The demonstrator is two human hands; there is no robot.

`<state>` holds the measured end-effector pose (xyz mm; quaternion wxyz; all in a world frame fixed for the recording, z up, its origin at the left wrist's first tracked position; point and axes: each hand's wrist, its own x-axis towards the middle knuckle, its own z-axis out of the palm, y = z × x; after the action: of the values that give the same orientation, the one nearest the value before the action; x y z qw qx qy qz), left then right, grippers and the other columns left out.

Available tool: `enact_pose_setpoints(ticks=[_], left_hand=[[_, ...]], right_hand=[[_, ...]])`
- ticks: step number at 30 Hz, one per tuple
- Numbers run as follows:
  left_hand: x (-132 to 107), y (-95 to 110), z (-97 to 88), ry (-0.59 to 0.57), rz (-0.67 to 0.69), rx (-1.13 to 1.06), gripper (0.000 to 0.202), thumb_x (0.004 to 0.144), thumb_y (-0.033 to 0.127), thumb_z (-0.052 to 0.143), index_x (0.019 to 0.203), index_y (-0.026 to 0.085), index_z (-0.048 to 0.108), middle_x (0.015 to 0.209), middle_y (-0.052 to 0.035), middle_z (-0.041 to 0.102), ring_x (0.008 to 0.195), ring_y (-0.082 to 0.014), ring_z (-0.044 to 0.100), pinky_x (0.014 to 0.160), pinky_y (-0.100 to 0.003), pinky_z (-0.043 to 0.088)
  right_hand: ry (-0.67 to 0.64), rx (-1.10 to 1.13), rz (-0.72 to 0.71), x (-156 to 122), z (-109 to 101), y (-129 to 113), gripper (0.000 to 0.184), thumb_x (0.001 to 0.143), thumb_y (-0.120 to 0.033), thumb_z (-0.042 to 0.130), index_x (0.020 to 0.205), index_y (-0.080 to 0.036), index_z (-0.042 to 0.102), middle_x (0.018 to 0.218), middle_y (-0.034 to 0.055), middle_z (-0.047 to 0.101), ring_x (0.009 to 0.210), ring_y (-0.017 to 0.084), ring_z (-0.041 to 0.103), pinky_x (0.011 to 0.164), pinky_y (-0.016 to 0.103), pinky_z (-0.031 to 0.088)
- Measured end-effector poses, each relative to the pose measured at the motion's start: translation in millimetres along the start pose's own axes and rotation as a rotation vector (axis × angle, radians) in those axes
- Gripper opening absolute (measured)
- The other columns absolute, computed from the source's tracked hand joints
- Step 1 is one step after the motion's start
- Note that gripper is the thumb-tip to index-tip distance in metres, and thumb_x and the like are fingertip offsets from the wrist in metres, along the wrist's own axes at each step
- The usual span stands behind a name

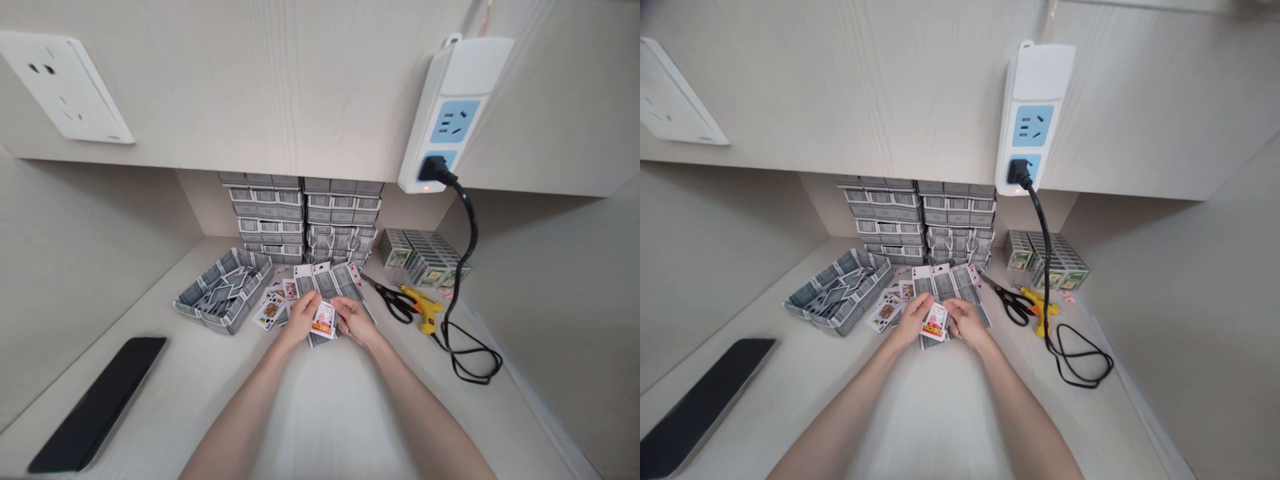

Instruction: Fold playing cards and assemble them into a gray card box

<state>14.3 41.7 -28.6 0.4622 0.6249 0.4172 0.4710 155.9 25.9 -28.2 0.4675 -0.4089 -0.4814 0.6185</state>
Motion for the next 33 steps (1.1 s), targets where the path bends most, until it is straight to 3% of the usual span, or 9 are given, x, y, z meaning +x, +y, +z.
enact_pose_setpoints(ticks=[9, 19, 27, 33], left_hand=[[-1, 2, 2.1, 0.088, 0.007, 0.248, 0.036, 0.076, 0.045, 0.046, 0.053, 0.017, 0.038, 0.048, 0.0054, 0.036, 0.05, -0.0089, 0.033, 0.047, -0.021, 0.024], [-1, 7, 8.8, 0.135, 0.011, 0.077, 0.037, 0.075, 0.045, 0.047, 0.054, 0.017, 0.036, 0.05, 0.0062, 0.033, 0.05, -0.0075, 0.032, 0.048, -0.019, 0.027], [-1, 7, 9.0, 0.137, -0.181, -0.319, 0.038, 0.067, 0.049, 0.056, 0.057, 0.015, 0.042, 0.05, 0.006, 0.037, 0.046, -0.0058, 0.034, 0.044, -0.019, 0.027], [1, 4, 8.2, 0.055, -0.212, -0.234, 0.042, 0.062, 0.052, 0.059, 0.052, 0.015, 0.042, 0.045, 0.0061, 0.038, 0.042, -0.0055, 0.033, 0.04, -0.019, 0.025]], right_hand=[[0.05, -0.215, -0.098, -3, 9, -2, 0.03, 0.074, -0.048, 0.051, 0.071, -0.018, 0.056, 0.028, -0.0093, 0.039, 0.022, 0.006, 0.029, 0.026, 0.019, 0.02], [0.074, 0.03, -0.031, 0, 10, 6, 0.034, 0.07, -0.048, 0.056, 0.079, -0.016, 0.054, 0.028, -0.0115, 0.035, 0.022, 0.005, 0.022, 0.027, 0.018, 0.011], [0.009, 0.082, -0.004, -2, 10, 4, 0.034, 0.07, -0.049, 0.057, 0.078, -0.015, 0.054, 0.029, -0.0102, 0.038, 0.023, 0.005, 0.025, 0.027, 0.017, 0.015], [-0.036, -0.037, -0.024, -3, 10, -1, 0.031, 0.069, -0.046, 0.059, 0.066, -0.017, 0.05, 0.039, -0.008, 0.046, 0.024, 0.004, 0.032, 0.025, 0.016, 0.018]])
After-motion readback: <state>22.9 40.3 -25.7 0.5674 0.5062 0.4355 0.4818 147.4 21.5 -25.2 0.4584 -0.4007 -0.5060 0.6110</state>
